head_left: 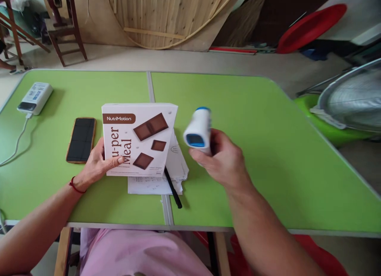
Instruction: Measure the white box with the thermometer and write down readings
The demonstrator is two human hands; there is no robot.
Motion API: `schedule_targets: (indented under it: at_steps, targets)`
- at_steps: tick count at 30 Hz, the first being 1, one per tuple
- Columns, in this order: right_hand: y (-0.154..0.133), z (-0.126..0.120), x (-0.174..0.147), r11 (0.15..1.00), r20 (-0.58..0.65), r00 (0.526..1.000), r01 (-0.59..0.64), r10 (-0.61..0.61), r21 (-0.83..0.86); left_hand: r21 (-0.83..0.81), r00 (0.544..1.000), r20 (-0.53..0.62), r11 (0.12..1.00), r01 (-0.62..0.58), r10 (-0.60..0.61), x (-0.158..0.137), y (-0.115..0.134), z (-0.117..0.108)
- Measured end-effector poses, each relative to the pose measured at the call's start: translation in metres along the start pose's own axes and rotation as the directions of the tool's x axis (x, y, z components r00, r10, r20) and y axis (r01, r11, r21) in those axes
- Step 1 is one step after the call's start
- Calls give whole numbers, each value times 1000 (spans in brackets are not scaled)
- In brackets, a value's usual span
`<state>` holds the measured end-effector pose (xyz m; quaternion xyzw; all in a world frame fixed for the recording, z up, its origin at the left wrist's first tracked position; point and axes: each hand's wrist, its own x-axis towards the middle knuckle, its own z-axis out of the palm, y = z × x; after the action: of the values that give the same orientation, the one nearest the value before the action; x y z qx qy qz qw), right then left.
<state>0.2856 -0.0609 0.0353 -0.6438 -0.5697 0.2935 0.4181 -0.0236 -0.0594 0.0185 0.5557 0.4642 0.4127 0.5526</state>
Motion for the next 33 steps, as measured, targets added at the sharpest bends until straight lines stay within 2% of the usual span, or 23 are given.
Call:
schedule_targets:
  at_steps: [1, 3, 5, 8, 11, 16, 22, 27, 33]
  targets:
    - [-12, 1, -6, 984, 38, 999, -19, 12, 180, -3, 1000, 5, 1000, -6, 6, 0, 0, 0]
    - [-37, 8, -19, 841, 284, 958, -121, -40, 527, -6, 1000, 11, 1000, -13, 13, 0, 0, 0]
    - [-57, 20, -31, 698, 444, 891, -257, -97, 669, 1, 1000, 9, 1000, -13, 13, 0, 1, 0]
    - [-71, 41, -42, 629, 540, 829, -344, -145, 697, 7, 1000, 12, 1000, -12, 12, 0, 3, 1]
    - [-67, 56, -44, 639, 542, 834, -363, -101, 678, -13, 1000, 16, 1000, -21, 21, 1, 4, 2]
    - [-57, 65, -45, 635, 537, 843, -414, -2, 652, -16, 999, 32, 1000, -19, 19, 2, 4, 1]
    - [-56, 69, -47, 605, 562, 824, -412, -72, 682, -42, 999, 36, 999, -5, 7, 2, 5, 1]
    - [-60, 68, -48, 604, 581, 811, -427, -74, 673, -64, 999, 50, 998, 10, -7, 1, 5, 2]
    - [-63, 73, -52, 574, 585, 801, -419, -131, 703, -35, 1000, 12, 999, -7, 8, 2, 7, 2]
